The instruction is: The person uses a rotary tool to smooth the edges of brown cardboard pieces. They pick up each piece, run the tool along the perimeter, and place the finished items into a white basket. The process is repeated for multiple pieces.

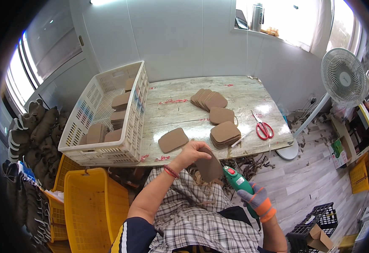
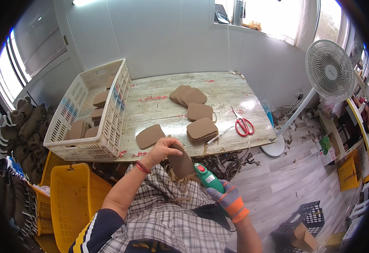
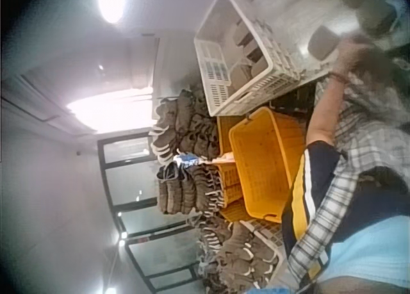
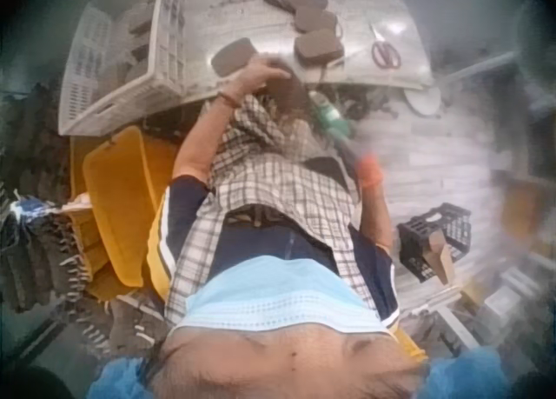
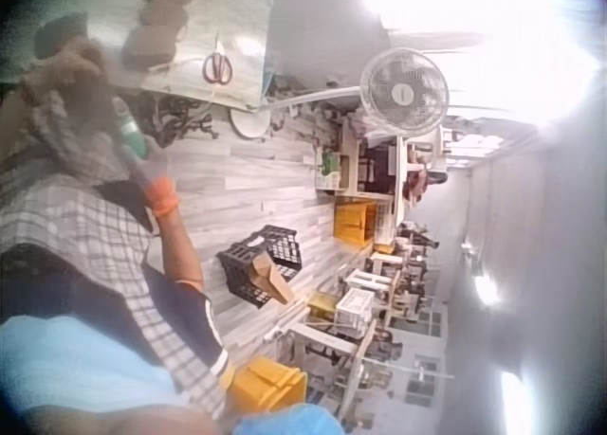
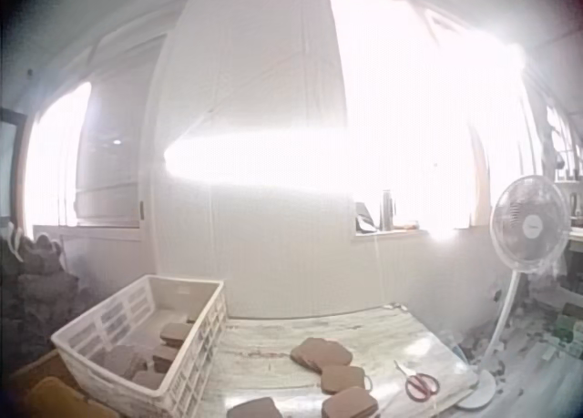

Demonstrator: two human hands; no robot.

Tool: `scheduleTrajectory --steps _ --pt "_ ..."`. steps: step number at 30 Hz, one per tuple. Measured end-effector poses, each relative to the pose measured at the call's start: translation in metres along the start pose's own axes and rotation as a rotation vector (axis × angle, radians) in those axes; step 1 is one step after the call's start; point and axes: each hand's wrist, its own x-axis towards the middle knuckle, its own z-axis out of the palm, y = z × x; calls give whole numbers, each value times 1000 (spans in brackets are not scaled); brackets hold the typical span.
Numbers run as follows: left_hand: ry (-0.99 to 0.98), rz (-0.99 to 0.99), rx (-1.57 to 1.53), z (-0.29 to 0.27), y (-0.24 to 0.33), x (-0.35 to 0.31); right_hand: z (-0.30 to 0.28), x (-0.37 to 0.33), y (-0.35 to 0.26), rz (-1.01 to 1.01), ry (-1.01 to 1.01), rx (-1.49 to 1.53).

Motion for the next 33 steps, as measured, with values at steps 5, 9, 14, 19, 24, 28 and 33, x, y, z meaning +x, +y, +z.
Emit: scheduleTrajectory --steps 5,9,14,19,24,28,33 --pt "-51 59 107 9 -4 -1 5 1 -1 -13 13 -39" --pt "-110 53 116 17 -5 0 6 2 2 -9 30 -49" --pt "-178 13 146 23 10 -4 6 5 3 -10 23 -13" --pt "-285 -60 264 27 18 -4 5 8 6 -15 13 -27" --pt "-236 -55 221 32 12 -11 13 14 1 -28 -14 -28" --pt "331 13 -50 -29 -19 -17 12 12 2 -11 91 -37" --pt "996 79 -23 -119 -49 -16 -4 11 15 -17 161 -5"
